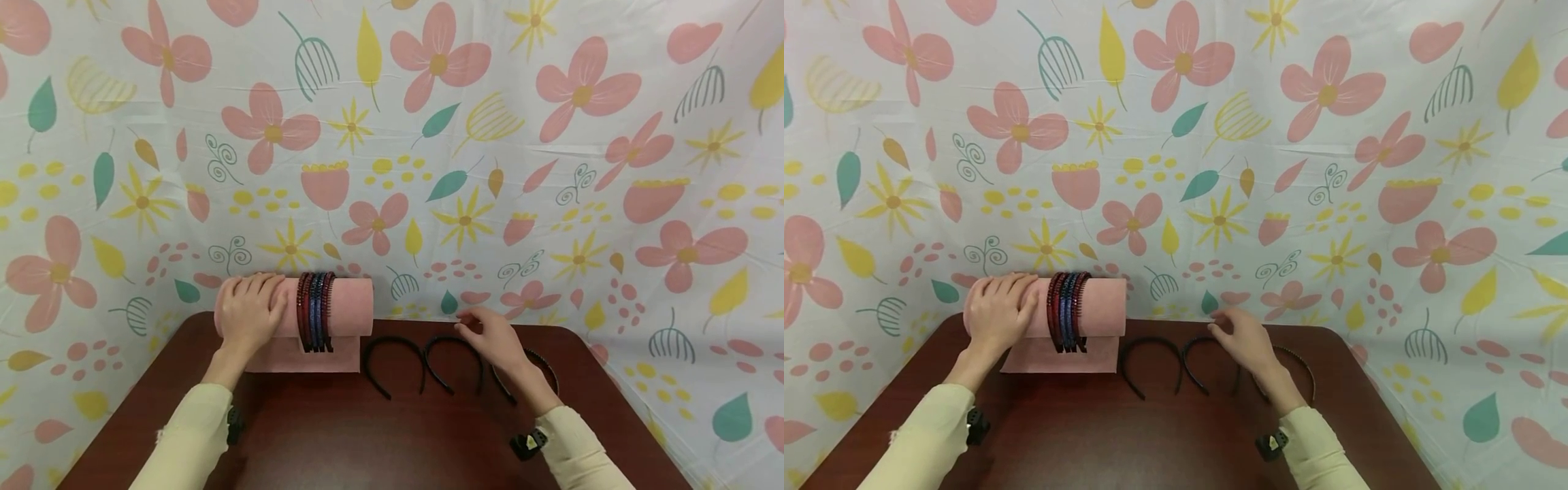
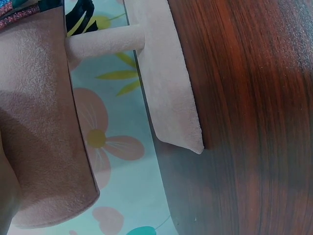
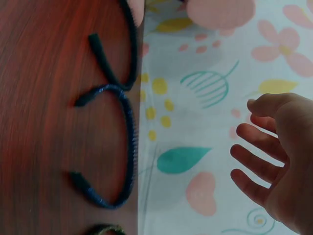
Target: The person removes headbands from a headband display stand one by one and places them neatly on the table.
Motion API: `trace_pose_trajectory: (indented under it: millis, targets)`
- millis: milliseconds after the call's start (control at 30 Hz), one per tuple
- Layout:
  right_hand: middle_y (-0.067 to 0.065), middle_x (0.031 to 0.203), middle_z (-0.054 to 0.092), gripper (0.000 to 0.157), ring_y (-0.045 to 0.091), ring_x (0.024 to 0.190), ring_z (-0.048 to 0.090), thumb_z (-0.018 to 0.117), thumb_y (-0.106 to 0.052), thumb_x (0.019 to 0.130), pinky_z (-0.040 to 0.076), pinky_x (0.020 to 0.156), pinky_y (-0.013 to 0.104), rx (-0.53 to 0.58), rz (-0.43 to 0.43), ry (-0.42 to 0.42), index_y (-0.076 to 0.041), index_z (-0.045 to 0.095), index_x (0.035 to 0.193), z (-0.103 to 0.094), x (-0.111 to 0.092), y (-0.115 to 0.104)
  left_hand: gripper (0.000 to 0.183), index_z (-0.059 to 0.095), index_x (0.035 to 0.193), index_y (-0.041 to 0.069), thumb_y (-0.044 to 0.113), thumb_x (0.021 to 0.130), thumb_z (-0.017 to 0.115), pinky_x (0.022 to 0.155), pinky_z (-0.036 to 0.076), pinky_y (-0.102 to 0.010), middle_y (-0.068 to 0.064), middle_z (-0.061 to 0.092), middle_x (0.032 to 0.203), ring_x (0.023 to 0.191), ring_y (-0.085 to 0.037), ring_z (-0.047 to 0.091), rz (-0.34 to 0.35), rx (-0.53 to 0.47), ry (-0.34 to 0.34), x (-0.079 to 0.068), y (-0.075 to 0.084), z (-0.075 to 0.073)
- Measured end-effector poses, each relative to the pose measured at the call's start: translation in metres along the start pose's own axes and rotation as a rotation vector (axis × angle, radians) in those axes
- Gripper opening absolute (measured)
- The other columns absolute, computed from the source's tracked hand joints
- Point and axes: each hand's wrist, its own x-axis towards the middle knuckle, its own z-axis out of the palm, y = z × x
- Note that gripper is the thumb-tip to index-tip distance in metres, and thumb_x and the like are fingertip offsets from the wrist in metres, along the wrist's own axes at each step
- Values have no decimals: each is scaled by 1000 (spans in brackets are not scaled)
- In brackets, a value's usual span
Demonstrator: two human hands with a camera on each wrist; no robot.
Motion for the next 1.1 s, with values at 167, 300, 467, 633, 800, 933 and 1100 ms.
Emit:
trace_pose_trajectory:
  millis: [167, 300, 467, 633, 800, 933, 1100]
  targets:
    - [-2, 100, 70, 23, 17, 88, 67, 70, -25, 92, 54, 78, 40, 26, -32, -9, -17, 68, 114, 4, 2, -15, 41, 74, 110, 13, 40, 94, 47, 101, 40, -51, -9, 72, 111, 103, -32, 65, 0, 0, -4, 0, 0, -1]
    - [-2, 103, 71, 24, 16, 90, 67, 70, -23, 92, 55, 78, 39, 59, -64, -18, -17, 68, 116, 9, 2, -27, 41, 74, 110, 13, 40, 94, 48, 101, 41, -51, -9, 73, 110, 103, -32, 66, 1, 2, 7, 0, 0, 0]
    - [0, 109, 71, 25, 18, 95, 68, 68, -27, 93, 56, 80, 43, 63, -91, -35, -19, 68, 117, 14, 2, -41, 41, 74, 110, 13, 40, 94, 48, 101, 40, -50, -10, 73, 111, 103, -32, 65, 0, 4, 2, -1, 0, 0]
    - [0, 109, 71, 23, 13, 94, 67, 69, -28, 93, 55, 80, 39, 84, -105, -42, -22, 68, 116, 19, 4, -55, 43, 73, 112, 14, 41, 96, 44, 102, 40, -51, -10, 72, 113, 105, -33, 65, -5, 11, -26, 0, 0, -1]
    - [-3, 104, 72, 23, 9, 88, 67, 70, -26, 92, 56, 77, 37, 113, -136, -35, -22, 69, 114, 23, 4, -68, 43, 74, 112, 14, 41, 96, 45, 102, 40, -52, -10, 72, 112, 105, -33, 65, -3, 4, -16, 1, 0, -1]
    - [-6, 101, 71, 22, 9, 88, 67, 72, -24, 91, 56, 77, 35, 112, -175, -18, -21, 69, 113, 27, 3, -78, 42, 74, 111, 13, 41, 95, 46, 101, 40, -52, -10, 72, 111, 105, -33, 65, 1, 3, -6, 1, 0, 0]
    - [-5, 103, 71, 22, 11, 93, 68, 73, -22, 90, 56, 80, 34, 106, -235, -11, -19, 69, 112, 33, 3, -90, 41, 74, 110, 13, 40, 94, 48, 100, 41, -52, -10, 73, 110, 103, -33, 66, 5, 1, 16, 0, 0, 0]
